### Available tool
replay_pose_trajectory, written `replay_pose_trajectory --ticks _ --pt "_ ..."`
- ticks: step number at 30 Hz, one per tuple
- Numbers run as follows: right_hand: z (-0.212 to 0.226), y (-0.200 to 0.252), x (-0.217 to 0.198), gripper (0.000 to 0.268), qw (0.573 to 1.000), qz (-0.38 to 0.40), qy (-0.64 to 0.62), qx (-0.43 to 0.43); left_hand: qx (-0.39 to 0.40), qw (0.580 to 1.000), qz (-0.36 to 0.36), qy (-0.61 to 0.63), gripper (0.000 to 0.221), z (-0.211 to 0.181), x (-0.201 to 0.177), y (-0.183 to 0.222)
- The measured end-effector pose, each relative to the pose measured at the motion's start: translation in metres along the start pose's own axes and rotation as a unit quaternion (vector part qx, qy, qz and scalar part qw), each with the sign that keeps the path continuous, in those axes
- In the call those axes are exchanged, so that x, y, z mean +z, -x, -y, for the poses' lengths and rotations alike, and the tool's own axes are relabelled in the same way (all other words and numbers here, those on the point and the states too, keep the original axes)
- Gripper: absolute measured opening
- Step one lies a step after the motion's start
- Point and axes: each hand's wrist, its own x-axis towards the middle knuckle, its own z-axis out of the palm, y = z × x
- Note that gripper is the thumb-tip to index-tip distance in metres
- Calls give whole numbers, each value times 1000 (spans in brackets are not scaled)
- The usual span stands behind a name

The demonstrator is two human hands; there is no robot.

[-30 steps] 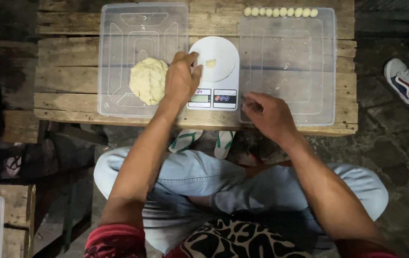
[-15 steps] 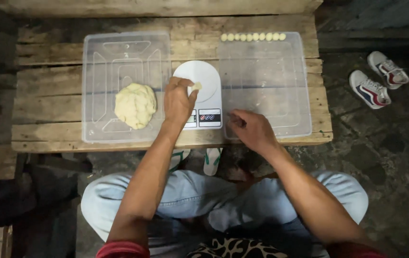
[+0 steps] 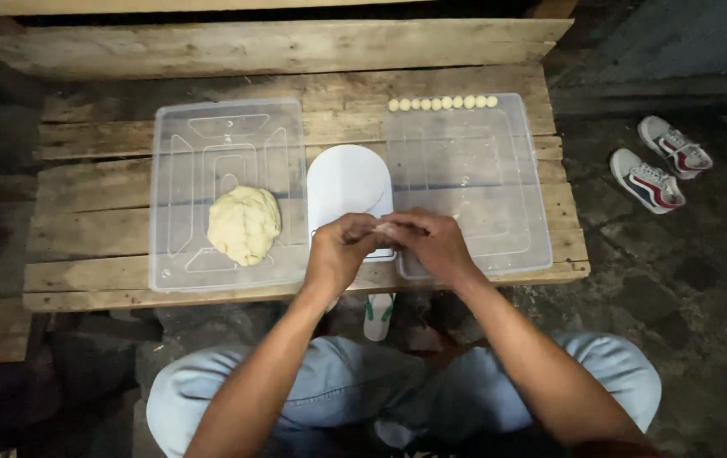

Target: Portioning dough by weighing small pieces on a digital scale and rolling them into uniform balls.

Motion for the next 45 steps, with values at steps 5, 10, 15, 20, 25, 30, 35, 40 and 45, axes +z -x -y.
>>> replay_pose_trajectory --ticks 5,10,15,20,25,30,35,40,45 --pt "0 5 8 27 998 -49 -35 24 -52 997 -18 57 25 -11 5 3" --pt "-8 0 2 21 986 -93 -110 89 -46 997 -7 66 28 -30 0 16" --pt "-19 -1 12 13 983 -128 -64 112 6 994 -57 89 16 -24 5 18" --pt "-2 20 17 36 988 -92 -112 57 182 975 -129 7 11 -36 8 28" --pt "8 17 9 27 984 -113 -116 68 231 964 -131 -6 22 -31 12 29" --pt "-3 19 9 24 983 -88 -146 62 37 989 17 145 56 -41 7 27" --pt "26 30 15 19 977 -80 83 -178 -48 943 25 327 48 -24 22 27" --pt "27 33 19 21 931 -102 133 -324 -64 945 0 322 41 -18 24 31" --pt "4 17 15 57 912 -132 160 -355 -115 910 86 388 29 -20 54 56"
